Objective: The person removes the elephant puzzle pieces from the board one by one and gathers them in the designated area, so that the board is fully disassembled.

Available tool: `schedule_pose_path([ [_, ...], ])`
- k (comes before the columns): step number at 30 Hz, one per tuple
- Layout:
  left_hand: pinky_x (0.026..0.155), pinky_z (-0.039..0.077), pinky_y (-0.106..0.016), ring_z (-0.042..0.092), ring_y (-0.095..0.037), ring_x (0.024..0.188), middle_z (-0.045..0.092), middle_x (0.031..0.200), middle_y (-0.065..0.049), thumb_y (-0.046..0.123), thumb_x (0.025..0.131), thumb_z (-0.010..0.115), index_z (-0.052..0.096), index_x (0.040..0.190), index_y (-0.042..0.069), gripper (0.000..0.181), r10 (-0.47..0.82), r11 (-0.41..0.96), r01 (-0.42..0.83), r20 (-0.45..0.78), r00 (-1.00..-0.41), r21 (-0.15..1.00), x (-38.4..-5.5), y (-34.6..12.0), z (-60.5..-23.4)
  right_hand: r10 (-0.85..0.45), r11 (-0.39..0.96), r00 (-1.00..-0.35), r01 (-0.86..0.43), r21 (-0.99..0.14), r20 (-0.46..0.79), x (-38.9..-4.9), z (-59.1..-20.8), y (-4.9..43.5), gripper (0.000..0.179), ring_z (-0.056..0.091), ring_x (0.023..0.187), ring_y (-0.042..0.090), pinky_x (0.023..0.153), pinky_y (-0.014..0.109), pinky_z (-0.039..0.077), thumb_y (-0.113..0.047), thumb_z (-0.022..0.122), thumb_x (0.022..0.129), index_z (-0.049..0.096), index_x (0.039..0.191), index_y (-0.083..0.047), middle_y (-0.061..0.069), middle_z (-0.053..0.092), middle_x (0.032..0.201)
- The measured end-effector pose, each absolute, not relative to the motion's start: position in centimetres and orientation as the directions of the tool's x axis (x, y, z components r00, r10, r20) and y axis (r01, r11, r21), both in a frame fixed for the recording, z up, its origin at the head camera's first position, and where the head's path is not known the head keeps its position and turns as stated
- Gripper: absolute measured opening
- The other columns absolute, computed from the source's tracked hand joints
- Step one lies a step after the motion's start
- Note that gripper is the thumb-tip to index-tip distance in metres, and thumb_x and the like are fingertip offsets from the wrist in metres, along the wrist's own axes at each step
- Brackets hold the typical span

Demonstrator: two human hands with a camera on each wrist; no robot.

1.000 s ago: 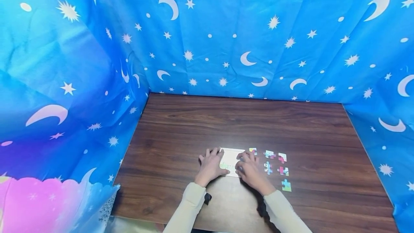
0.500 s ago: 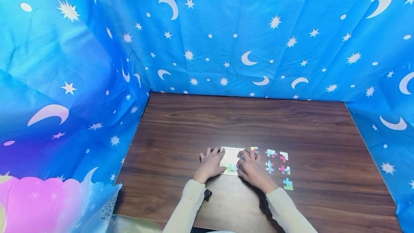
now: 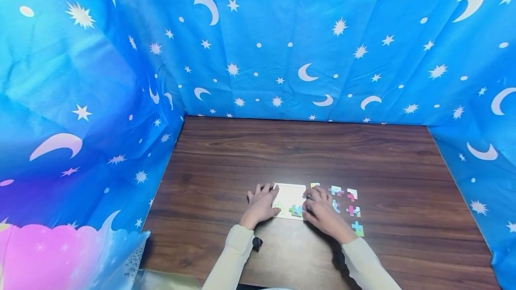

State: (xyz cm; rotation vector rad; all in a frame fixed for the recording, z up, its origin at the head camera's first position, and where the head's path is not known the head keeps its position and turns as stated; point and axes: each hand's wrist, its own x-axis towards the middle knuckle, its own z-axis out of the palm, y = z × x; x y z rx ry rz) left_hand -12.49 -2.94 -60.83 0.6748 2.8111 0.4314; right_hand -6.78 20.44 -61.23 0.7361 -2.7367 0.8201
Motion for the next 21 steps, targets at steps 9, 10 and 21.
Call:
schedule_pose_path([
  [9, 0.086, 0.033, -0.053, 0.040, -0.037, 0.131, 0.043, 0.155, -0.009, 0.038, 0.086, 0.078, 0.050, 0.151, 0.013, 0.075, 0.475, 0.847, 0.404, -0.150, -0.867, 0.345, -12.5, -3.0, -61.0, -0.367, 0.757, -0.856, -0.503, -0.417, 0.365, -4.4, -61.5, 23.9, 0.023, 0.043, 0.117, 0.049, 0.087, 0.065, 0.030, -0.006, 0.082, 0.078, 0.062, 0.080, -0.017, 0.019, 0.060, 0.115],
  [10, 0.086, 0.033, -0.053, 0.040, -0.037, 0.131, 0.043, 0.155, -0.009, 0.038, 0.086, 0.077, 0.050, 0.151, 0.013, 0.075, 0.475, 0.847, 0.404, -0.152, -0.867, 0.345, -12.5, -3.0, -61.0, -0.364, 0.760, -0.854, -0.503, -0.411, 0.371, -4.2, -61.5, 24.3, 0.024, 0.043, 0.116, 0.050, 0.086, 0.066, 0.030, -0.005, 0.082, 0.077, 0.062, 0.080, -0.017, 0.019, 0.060, 0.115],
  [21, 0.087, 0.033, -0.054, 0.041, -0.038, 0.131, 0.044, 0.154, -0.010, 0.038, 0.087, 0.076, 0.050, 0.151, 0.012, 0.073, 0.482, 0.839, 0.410, -0.141, -0.865, 0.358, -12.2, -3.1, -61.0, -0.331, 0.786, -0.872, -0.467, -0.405, 0.362, -1.8, -61.6, 27.9, 0.029, 0.042, 0.115, 0.052, 0.083, 0.064, 0.030, -0.003, 0.082, 0.075, 0.059, 0.078, -0.020, 0.019, 0.059, 0.112],
])
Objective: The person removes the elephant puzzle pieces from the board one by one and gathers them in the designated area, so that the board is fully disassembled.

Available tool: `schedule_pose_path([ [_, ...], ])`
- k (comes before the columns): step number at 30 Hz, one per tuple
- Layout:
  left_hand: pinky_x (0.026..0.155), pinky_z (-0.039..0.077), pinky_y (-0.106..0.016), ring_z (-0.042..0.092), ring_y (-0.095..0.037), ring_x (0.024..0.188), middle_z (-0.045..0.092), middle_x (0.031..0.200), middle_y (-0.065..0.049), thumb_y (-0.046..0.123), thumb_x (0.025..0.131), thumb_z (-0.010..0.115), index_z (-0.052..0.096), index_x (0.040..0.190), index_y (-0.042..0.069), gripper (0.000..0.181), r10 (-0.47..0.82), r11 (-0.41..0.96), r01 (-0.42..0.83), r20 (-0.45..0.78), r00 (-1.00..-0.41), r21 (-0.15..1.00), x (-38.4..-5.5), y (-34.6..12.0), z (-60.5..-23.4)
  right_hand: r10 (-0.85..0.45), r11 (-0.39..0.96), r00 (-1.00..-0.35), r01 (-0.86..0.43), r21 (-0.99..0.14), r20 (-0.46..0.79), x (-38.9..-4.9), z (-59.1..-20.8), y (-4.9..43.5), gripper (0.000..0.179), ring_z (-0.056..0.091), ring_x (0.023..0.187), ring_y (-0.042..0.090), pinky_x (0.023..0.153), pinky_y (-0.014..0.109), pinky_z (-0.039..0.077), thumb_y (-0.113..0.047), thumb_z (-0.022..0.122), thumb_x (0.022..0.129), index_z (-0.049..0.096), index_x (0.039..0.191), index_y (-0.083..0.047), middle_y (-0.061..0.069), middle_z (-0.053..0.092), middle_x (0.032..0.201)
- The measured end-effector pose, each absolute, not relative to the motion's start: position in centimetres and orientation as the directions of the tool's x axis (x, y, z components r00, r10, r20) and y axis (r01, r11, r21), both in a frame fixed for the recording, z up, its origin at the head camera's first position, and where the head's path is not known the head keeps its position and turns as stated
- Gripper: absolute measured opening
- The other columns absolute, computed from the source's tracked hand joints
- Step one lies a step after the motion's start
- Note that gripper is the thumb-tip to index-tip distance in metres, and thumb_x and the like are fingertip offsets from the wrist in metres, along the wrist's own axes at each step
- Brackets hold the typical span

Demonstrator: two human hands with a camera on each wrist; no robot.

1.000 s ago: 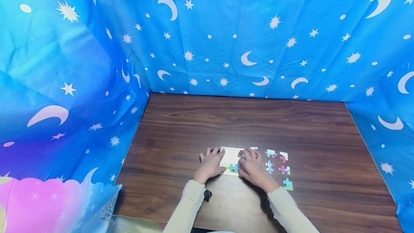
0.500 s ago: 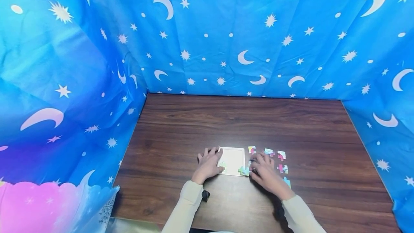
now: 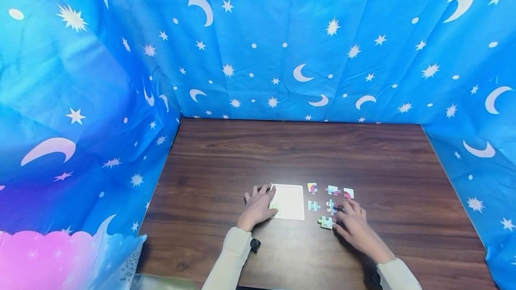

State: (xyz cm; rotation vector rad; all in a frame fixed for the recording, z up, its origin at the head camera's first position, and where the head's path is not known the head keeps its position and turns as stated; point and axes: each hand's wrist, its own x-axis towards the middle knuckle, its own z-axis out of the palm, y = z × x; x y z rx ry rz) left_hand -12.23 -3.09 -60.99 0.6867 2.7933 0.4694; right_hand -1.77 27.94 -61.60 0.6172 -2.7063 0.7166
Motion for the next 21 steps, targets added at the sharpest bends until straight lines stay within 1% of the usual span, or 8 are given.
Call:
schedule_pose_path([
  [6, 0.089, 0.033, -0.055, 0.038, -0.038, 0.134, 0.043, 0.155, -0.009, 0.038, 0.088, 0.076, 0.049, 0.151, 0.012, 0.073, 0.475, 0.844, 0.405, -0.140, -0.869, 0.352, -12.1, -3.1, -61.3, -0.310, 0.797, -0.892, -0.433, -0.421, 0.330, -1.4, -61.9, 28.8, 0.028, 0.040, 0.118, 0.054, 0.085, 0.065, 0.030, -0.003, 0.082, 0.075, 0.060, 0.078, -0.020, 0.020, 0.060, 0.118],
  [17, 0.088, 0.032, -0.054, 0.038, -0.039, 0.134, 0.043, 0.155, -0.010, 0.038, 0.088, 0.076, 0.049, 0.151, 0.011, 0.073, 0.477, 0.844, 0.406, -0.144, -0.867, 0.349, -12.1, -2.9, -61.2, -0.273, 0.850, -0.934, -0.346, -0.397, 0.229, -1.5, -61.8, 29.4, 0.029, 0.039, 0.120, 0.052, 0.086, 0.067, 0.033, -0.004, 0.085, 0.075, 0.061, 0.075, -0.020, 0.021, 0.058, 0.118],
  [21, 0.089, 0.032, -0.054, 0.038, -0.039, 0.134, 0.043, 0.155, -0.009, 0.039, 0.088, 0.076, 0.049, 0.151, 0.011, 0.074, 0.479, 0.845, 0.410, -0.147, -0.865, 0.343, -12.1, -2.9, -61.4, -0.265, 0.844, -0.931, -0.350, -0.406, 0.252, -1.4, -61.7, 29.5, 0.027, 0.039, 0.118, 0.052, 0.085, 0.067, 0.033, -0.003, 0.085, 0.073, 0.063, 0.075, -0.019, 0.021, 0.058, 0.117],
])
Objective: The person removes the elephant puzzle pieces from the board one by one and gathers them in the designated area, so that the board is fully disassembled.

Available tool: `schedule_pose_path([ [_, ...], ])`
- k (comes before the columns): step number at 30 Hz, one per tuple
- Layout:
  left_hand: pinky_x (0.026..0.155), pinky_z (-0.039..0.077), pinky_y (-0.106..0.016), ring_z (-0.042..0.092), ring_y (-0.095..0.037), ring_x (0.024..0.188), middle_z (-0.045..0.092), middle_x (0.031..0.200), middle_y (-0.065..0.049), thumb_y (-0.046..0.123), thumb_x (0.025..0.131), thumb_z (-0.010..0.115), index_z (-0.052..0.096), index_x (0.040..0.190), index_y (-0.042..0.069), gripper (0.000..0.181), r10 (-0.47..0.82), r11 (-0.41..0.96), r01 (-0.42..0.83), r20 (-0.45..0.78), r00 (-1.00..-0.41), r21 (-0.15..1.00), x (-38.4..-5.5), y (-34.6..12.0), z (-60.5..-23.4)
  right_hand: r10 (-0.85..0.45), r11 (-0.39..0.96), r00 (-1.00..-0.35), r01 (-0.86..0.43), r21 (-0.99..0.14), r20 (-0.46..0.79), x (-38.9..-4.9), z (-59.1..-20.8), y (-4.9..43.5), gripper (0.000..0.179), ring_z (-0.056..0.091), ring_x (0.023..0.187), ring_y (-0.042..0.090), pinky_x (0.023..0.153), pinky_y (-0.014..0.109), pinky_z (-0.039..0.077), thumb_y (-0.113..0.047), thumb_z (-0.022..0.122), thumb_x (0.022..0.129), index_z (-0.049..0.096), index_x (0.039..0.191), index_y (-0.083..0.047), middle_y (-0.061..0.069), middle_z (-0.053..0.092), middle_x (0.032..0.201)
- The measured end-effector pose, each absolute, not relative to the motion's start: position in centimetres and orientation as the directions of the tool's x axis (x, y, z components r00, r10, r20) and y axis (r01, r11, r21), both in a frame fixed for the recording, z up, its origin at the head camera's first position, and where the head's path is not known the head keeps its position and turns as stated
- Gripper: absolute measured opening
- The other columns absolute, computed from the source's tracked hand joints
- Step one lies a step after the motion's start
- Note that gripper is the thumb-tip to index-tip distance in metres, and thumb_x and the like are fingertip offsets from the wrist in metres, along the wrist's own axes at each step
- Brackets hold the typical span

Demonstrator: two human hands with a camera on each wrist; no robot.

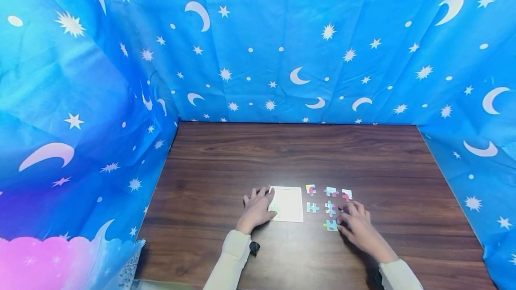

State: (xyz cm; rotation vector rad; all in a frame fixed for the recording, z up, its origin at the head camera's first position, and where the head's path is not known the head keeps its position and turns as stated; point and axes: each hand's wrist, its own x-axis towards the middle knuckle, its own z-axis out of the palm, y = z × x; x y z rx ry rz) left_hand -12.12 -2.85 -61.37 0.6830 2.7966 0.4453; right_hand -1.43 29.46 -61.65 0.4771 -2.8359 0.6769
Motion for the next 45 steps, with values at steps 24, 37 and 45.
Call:
schedule_pose_path([
  [24, 0.084, 0.033, -0.050, 0.041, -0.036, 0.130, 0.045, 0.153, -0.008, 0.039, 0.086, 0.078, 0.052, 0.149, 0.012, 0.074, 0.488, 0.840, 0.426, -0.127, -0.863, 0.337, -11.8, -3.0, -61.5, -0.339, 0.754, -0.858, -0.493, -0.434, 0.386, -5.1, -61.3, 19.7, 0.017, 0.047, 0.111, 0.045, 0.084, 0.062, 0.038, -0.005, 0.084, 0.076, 0.070, 0.082, -0.011, 0.018, 0.060, 0.113],
  [37, 0.084, 0.035, -0.051, 0.042, -0.034, 0.130, 0.048, 0.151, -0.008, 0.040, 0.083, 0.079, 0.054, 0.148, 0.013, 0.075, 0.489, 0.838, 0.439, -0.090, -0.868, 0.323, -11.8, -3.2, -61.7, -0.405, 0.760, -0.836, -0.533, -0.372, 0.370, -6.3, -62.4, 14.0, 0.015, 0.047, 0.114, 0.040, 0.083, 0.058, 0.038, -0.010, 0.084, 0.074, 0.069, 0.075, -0.013, 0.013, 0.060, 0.110],
  [45, 0.082, 0.035, -0.050, 0.043, -0.034, 0.129, 0.049, 0.149, -0.008, 0.037, 0.085, 0.076, 0.055, 0.147, 0.013, 0.069, 0.487, 0.840, 0.445, -0.071, -0.870, 0.311, -12.1, -3.4, -61.5, -0.372, 0.756, -0.854, -0.506, -0.415, 0.364, -6.8, -62.4, 13.7, 0.015, 0.047, 0.114, 0.040, 0.084, 0.059, 0.039, -0.008, 0.085, 0.073, 0.071, 0.075, -0.011, 0.013, 0.061, 0.109],
])
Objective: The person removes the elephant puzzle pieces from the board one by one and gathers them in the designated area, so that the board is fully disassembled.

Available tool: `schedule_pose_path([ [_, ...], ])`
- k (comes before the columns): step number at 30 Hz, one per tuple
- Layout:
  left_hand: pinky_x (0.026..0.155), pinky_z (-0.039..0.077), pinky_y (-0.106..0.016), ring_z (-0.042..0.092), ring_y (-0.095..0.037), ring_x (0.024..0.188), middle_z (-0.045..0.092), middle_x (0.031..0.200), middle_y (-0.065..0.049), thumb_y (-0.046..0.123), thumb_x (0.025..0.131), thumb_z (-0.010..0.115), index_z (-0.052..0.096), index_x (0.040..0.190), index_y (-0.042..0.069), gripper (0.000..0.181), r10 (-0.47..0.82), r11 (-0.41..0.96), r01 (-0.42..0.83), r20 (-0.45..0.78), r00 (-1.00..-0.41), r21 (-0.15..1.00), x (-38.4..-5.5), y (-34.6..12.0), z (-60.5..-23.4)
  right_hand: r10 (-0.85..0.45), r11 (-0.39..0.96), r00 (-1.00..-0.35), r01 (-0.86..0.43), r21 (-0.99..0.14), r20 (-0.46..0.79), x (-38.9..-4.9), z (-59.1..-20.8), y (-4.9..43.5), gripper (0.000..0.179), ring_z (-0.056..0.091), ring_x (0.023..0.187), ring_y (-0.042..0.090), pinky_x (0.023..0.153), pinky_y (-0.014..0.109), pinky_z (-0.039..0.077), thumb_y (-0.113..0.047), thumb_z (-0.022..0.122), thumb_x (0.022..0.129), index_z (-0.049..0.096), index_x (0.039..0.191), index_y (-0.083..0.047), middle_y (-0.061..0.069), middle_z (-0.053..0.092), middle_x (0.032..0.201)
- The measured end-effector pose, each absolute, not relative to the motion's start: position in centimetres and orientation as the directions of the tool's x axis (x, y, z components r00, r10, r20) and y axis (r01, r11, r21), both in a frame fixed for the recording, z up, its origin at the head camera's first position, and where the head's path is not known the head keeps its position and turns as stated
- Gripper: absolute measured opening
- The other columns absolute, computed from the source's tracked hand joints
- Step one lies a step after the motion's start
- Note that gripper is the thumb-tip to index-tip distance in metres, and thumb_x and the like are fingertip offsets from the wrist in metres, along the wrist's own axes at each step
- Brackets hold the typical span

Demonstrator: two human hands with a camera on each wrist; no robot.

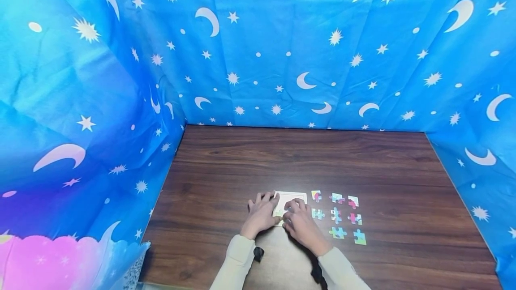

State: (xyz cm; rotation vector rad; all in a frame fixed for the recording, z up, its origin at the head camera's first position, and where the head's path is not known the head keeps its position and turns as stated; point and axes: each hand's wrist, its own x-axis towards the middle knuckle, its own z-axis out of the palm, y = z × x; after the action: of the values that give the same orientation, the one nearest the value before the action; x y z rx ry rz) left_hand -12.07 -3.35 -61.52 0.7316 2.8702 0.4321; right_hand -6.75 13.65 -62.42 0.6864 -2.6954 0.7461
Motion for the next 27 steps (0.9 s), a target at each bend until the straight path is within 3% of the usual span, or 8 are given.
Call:
schedule_pose_path([
  [4, 0.081, 0.035, -0.051, 0.044, -0.035, 0.127, 0.051, 0.148, -0.009, 0.025, 0.093, 0.061, 0.056, 0.145, 0.012, 0.054, 0.487, 0.829, 0.443, -0.050, -0.872, 0.342, -12.2, -3.4, -61.6, -0.355, 0.758, -0.886, -0.460, -0.462, 0.299, -7.2, -62.1, 13.6, 0.016, 0.046, 0.113, 0.040, 0.083, 0.058, 0.039, -0.010, 0.084, 0.072, 0.069, 0.075, -0.012, 0.013, 0.060, 0.109],
  [8, 0.081, 0.034, -0.053, 0.044, -0.035, 0.127, 0.051, 0.148, -0.009, 0.019, 0.093, 0.049, 0.057, 0.145, 0.012, 0.053, 0.484, 0.823, 0.438, -0.045, -0.874, 0.361, -12.3, -3.2, -61.9, -0.350, 0.760, -0.901, -0.433, -0.484, 0.256, -7.7, -61.9, 13.6, 0.019, 0.044, 0.111, 0.040, 0.084, 0.057, 0.037, -0.010, 0.084, 0.071, 0.065, 0.072, -0.013, 0.013, 0.058, 0.109],
  [20, 0.083, 0.033, -0.053, 0.043, -0.035, 0.128, 0.050, 0.149, -0.009, 0.020, 0.094, 0.048, 0.055, 0.147, 0.014, 0.054, 0.479, 0.827, 0.432, -0.048, -0.876, 0.361, -12.4, -3.2, -62.7, -0.431, 0.719, -0.854, -0.520, -0.461, 0.291, -7.5, -61.0, 14.5, 0.020, 0.044, 0.114, 0.041, 0.094, 0.063, 0.032, -0.007, 0.082, 0.077, 0.064, 0.075, -0.012, 0.016, 0.058, 0.113],
  [27, 0.084, 0.033, -0.054, 0.041, -0.034, 0.130, 0.049, 0.150, -0.008, 0.021, 0.094, 0.049, 0.054, 0.148, 0.014, 0.055, 0.480, 0.820, 0.435, -0.032, -0.877, 0.372, -12.5, -3.3, -63.3, -0.400, 0.689, -0.842, -0.537, -0.487, 0.362, -6.5, -61.4, 15.9, 0.022, 0.045, 0.114, 0.045, 0.090, 0.061, 0.035, -0.003, 0.083, 0.076, 0.063, 0.079, -0.011, 0.019, 0.058, 0.112],
])
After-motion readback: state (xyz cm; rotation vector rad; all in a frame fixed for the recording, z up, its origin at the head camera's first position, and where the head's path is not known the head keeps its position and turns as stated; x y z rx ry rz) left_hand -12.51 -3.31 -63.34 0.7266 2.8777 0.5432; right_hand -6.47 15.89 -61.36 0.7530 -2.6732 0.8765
